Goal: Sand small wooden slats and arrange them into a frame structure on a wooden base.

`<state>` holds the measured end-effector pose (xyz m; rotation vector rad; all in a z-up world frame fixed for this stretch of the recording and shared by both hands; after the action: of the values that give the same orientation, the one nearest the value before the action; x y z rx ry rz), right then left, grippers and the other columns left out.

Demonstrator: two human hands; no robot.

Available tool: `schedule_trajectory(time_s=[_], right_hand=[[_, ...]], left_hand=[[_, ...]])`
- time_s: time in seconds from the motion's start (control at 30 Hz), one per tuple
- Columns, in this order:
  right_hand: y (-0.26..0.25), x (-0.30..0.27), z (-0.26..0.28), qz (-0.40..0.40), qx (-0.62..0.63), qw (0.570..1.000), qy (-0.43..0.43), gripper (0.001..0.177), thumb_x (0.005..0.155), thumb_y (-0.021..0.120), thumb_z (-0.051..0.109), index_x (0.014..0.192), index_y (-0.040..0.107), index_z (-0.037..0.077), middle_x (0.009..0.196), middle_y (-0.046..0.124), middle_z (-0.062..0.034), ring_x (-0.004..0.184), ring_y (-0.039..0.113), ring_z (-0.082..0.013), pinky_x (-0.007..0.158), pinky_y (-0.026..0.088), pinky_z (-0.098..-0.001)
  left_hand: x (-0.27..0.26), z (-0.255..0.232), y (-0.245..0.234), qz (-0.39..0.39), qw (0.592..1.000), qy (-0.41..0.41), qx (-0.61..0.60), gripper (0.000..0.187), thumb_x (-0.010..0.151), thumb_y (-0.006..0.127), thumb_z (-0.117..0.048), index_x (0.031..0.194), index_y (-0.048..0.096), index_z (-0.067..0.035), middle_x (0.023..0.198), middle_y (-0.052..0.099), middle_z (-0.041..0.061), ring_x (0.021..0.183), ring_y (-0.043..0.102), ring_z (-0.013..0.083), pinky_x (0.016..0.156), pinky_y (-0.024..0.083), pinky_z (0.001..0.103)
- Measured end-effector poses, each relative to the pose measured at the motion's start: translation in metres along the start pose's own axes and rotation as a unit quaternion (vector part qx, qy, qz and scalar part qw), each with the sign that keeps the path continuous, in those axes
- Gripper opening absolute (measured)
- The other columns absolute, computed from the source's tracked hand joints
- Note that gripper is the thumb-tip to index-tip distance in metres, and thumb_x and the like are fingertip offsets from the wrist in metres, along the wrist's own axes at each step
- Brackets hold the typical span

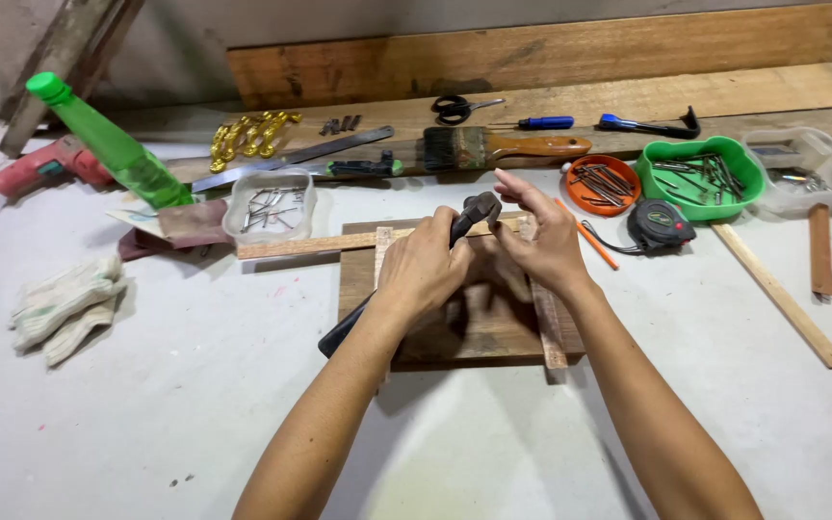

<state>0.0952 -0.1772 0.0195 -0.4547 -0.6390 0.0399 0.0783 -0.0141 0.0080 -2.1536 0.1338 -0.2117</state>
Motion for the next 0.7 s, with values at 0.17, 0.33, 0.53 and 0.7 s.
schedule_trajectory(time_s=[0.17,0.33,0.53,0.7], right_hand=[[0.049,0.004,0.036,0.039,-0.011,0.996,-0.075,0.050,0.082,0.070,-0.002,0.130,0.071,0.012,0.126,0.074,-0.0095,0.118,0.072,-0.0226,0.103,0.056,-0.0346],[0.116,0.006,0.088,0.083,0.003,0.983,-0.165,0.049,0.079,0.073,-0.004,0.126,0.072,0.010,0.130,0.071,-0.0128,0.121,0.069,-0.0276,0.106,0.055,-0.0369],[0.213,0.007,0.123,0.143,0.058,0.968,-0.199,0.057,0.075,0.077,0.000,0.131,0.067,0.009,0.137,0.065,-0.0154,0.125,0.066,-0.0321,0.106,0.054,-0.0384],[0.296,0.008,0.146,0.207,0.064,0.946,-0.241,0.077,0.070,0.086,0.019,0.140,0.058,0.003,0.148,0.054,-0.0241,0.134,0.056,-0.0394,0.110,0.048,-0.0431]], left_hand=[[-0.039,0.031,-0.040,-0.072,0.997,0.011,0.015,0.038,0.091,0.059,-0.025,0.126,0.054,-0.009,0.116,0.066,0.019,0.107,0.064,0.0419,0.090,0.050,0.054],[-0.082,0.080,-0.089,-0.120,0.992,0.007,0.038,0.040,0.090,0.058,-0.019,0.129,0.054,-0.012,0.117,0.063,0.016,0.112,0.061,0.0383,0.094,0.049,0.053],[-0.126,0.157,-0.138,-0.178,0.980,-0.010,0.087,0.039,0.090,0.062,-0.017,0.128,0.056,-0.013,0.117,0.063,0.012,0.114,0.060,0.0367,0.093,0.050,0.052],[-0.151,0.223,-0.169,-0.178,0.975,-0.078,0.112,0.041,0.089,0.067,-0.016,0.129,0.057,-0.013,0.115,0.062,0.011,0.110,0.058,0.0349,0.092,0.046,0.052]])
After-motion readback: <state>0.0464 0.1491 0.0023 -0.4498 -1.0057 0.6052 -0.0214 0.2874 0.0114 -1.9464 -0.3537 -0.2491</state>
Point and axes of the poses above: each hand's wrist, its own x-axis towards the middle knuckle, its own y-axis out of the palm, z = x × y, the point moved 8 cm from there along x, towards the middle knuckle
